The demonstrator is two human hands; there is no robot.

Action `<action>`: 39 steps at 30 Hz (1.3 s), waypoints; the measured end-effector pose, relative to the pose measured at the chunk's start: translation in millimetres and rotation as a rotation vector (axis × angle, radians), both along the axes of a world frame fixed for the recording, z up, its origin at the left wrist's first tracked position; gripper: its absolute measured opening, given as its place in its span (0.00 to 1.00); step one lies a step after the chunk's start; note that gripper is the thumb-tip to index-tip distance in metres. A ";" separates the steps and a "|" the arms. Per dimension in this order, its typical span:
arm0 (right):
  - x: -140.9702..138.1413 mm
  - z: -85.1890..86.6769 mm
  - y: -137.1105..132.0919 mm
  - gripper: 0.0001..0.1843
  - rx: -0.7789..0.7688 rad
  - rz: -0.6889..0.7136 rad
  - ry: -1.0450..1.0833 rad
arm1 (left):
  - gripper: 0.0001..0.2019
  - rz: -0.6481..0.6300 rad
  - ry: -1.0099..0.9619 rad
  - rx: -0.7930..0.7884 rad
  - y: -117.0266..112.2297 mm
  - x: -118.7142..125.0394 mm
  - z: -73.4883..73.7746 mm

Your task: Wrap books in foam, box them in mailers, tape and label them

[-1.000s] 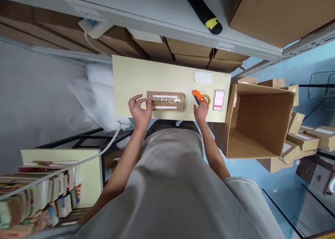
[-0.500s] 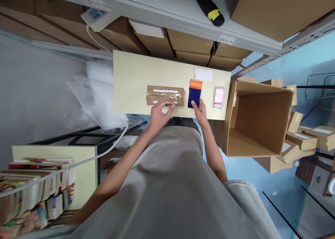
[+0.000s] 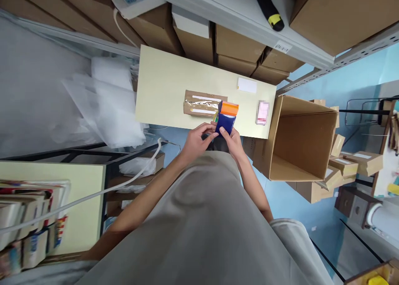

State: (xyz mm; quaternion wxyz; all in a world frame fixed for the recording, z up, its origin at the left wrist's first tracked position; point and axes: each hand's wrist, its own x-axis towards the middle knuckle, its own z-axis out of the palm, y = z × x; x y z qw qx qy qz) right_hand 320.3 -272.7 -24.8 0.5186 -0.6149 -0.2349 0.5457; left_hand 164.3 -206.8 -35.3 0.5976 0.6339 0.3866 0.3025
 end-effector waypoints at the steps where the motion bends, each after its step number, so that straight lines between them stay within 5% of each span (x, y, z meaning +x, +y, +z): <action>1: -2.0 0.6 -3.2 0.37 -0.009 0.012 0.005 | 0.10 -0.005 -0.001 0.006 -3.5 -5.1 -1.3; 6: -15.8 2.8 -12.0 0.40 -0.038 0.057 -0.139 | 0.12 0.066 0.045 0.096 -13.3 -28.8 -2.8; 12: -32.9 16.3 -21.8 0.39 0.097 0.198 -0.445 | 0.28 0.247 -0.056 0.187 3.8 -59.4 14.3; 19: -21.4 30.9 -29.0 0.31 0.126 0.451 -0.832 | 0.26 -0.002 -0.176 0.151 40.4 -86.1 37.5; 27: -6.5 58.8 -10.0 0.24 0.230 0.698 -0.977 | 0.20 -0.092 -0.050 0.098 64.4 -93.6 62.5; 33: 3.6 54.1 7.0 0.21 0.191 0.759 -0.990 | 0.23 -0.124 -0.033 -0.043 79.1 -94.5 54.9; 39: 4.9 44.0 24.9 0.17 0.010 0.761 -0.974 | 0.29 0.000 0.016 -0.248 81.8 -86.7 23.2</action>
